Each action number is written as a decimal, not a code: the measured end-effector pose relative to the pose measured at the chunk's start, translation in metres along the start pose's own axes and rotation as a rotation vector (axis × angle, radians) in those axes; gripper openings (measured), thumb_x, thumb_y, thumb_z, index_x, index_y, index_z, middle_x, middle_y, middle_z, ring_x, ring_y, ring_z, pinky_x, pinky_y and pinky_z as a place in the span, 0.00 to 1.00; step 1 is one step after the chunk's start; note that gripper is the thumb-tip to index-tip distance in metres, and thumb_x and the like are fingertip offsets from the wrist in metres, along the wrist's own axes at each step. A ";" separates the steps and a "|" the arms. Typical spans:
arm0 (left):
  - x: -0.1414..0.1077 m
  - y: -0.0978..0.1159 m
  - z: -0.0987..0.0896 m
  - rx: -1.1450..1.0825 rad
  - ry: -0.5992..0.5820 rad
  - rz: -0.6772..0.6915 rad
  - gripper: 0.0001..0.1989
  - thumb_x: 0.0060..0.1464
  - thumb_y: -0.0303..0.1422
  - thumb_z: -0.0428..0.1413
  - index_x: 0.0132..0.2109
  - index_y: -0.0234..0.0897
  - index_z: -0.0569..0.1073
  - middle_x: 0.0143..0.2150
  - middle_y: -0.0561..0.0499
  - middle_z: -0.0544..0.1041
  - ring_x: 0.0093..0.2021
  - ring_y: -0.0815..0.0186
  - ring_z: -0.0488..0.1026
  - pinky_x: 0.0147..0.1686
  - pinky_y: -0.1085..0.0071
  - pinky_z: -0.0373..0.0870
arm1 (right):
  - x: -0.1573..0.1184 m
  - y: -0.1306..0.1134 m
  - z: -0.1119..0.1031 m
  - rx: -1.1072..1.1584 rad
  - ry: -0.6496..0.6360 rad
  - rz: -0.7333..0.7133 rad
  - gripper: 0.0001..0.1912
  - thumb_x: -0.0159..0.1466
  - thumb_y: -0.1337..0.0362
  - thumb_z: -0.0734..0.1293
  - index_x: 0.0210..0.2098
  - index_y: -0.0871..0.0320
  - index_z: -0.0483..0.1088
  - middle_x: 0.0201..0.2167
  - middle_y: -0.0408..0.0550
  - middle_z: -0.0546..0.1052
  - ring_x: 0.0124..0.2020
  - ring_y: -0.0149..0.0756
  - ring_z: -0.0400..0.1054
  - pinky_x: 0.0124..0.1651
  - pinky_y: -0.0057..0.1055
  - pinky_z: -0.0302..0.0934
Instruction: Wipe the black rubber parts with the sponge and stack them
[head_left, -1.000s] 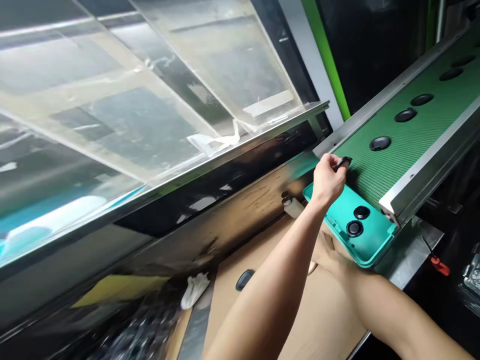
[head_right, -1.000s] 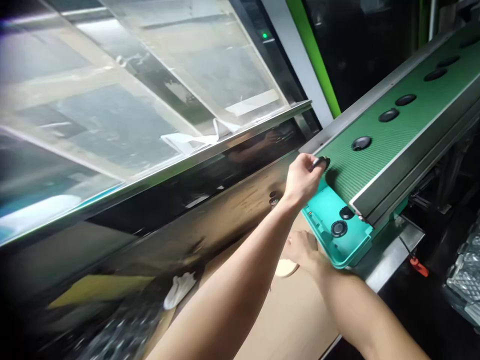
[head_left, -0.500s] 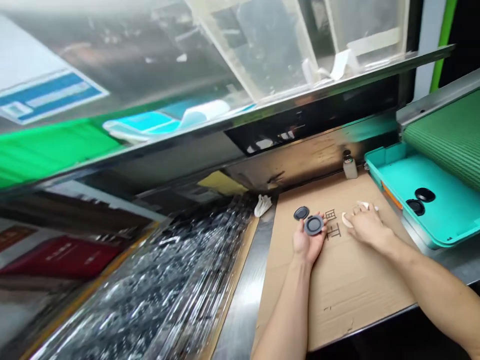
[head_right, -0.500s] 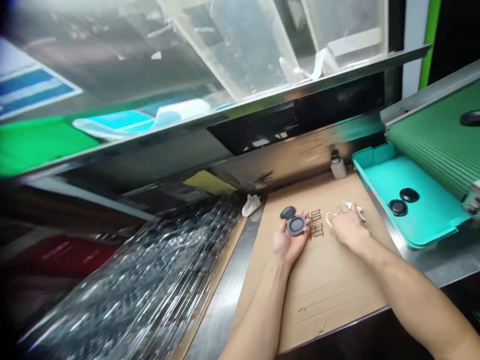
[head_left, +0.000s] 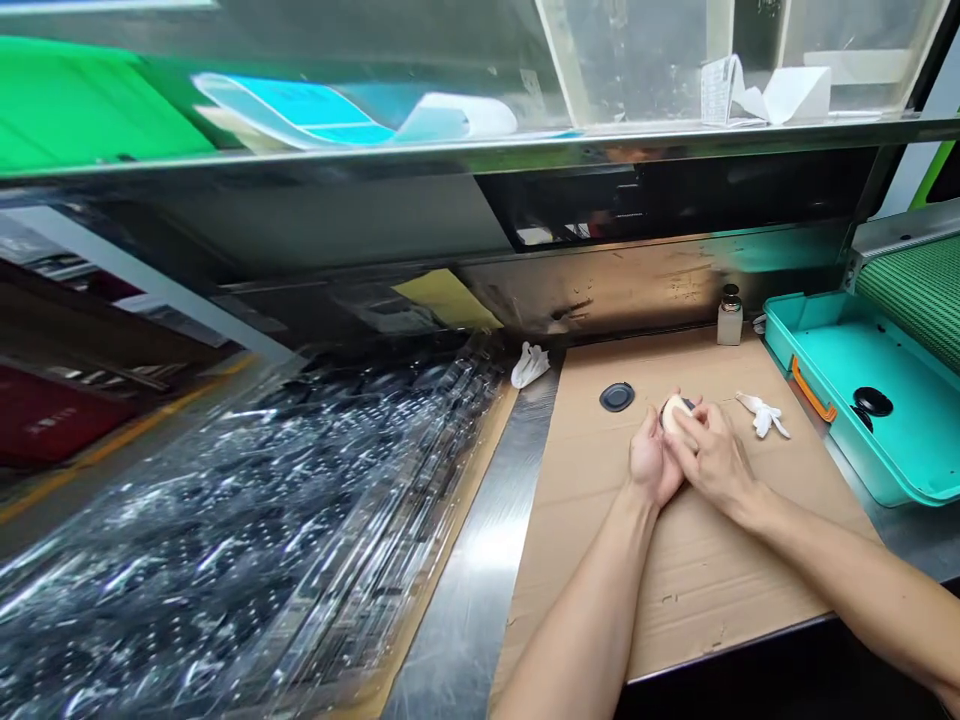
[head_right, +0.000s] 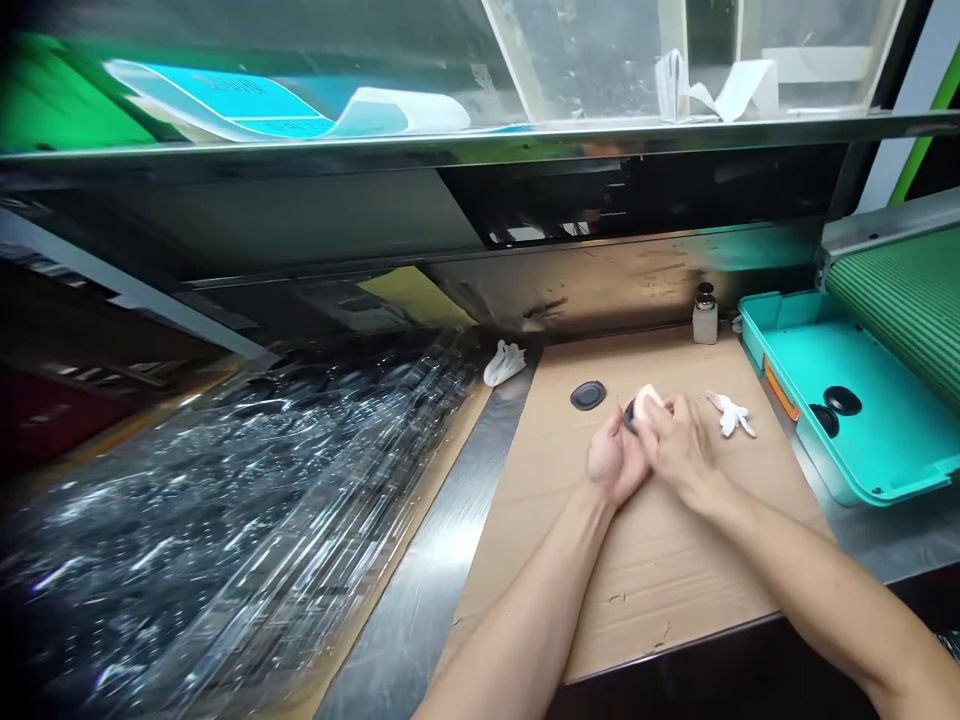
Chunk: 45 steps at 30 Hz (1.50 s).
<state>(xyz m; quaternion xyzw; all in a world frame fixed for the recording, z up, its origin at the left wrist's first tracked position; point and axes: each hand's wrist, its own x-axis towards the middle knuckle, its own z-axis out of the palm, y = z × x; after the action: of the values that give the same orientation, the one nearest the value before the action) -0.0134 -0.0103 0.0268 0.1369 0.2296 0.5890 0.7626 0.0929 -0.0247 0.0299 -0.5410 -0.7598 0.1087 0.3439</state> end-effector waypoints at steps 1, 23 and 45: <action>0.000 -0.001 0.000 0.001 -0.013 0.007 0.18 0.68 0.41 0.47 0.59 0.41 0.72 0.60 0.42 0.77 0.62 0.53 0.73 0.63 0.50 0.68 | 0.003 0.001 -0.003 -0.033 -0.003 0.042 0.19 0.71 0.56 0.64 0.58 0.53 0.75 0.46 0.55 0.71 0.48 0.45 0.67 0.51 0.38 0.65; 0.004 0.007 0.000 -0.006 0.112 0.044 0.22 0.71 0.38 0.42 0.47 0.34 0.79 0.51 0.42 0.81 0.56 0.60 0.76 0.59 0.62 0.72 | 0.012 0.031 -0.012 0.050 -0.008 -0.031 0.27 0.64 0.59 0.71 0.62 0.55 0.68 0.51 0.54 0.72 0.54 0.45 0.66 0.59 0.40 0.60; 0.001 -0.007 0.003 0.055 0.077 0.055 0.19 0.71 0.37 0.44 0.49 0.35 0.78 0.54 0.41 0.80 0.59 0.57 0.75 0.62 0.57 0.71 | 0.020 0.030 -0.021 0.256 -0.145 0.036 0.14 0.68 0.59 0.66 0.52 0.55 0.72 0.46 0.48 0.81 0.47 0.40 0.75 0.50 0.31 0.64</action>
<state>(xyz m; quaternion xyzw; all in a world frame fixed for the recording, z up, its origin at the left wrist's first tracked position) -0.0057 -0.0107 0.0255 0.1413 0.2713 0.6080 0.7326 0.1247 0.0001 0.0372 -0.4968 -0.7528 0.2498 0.3523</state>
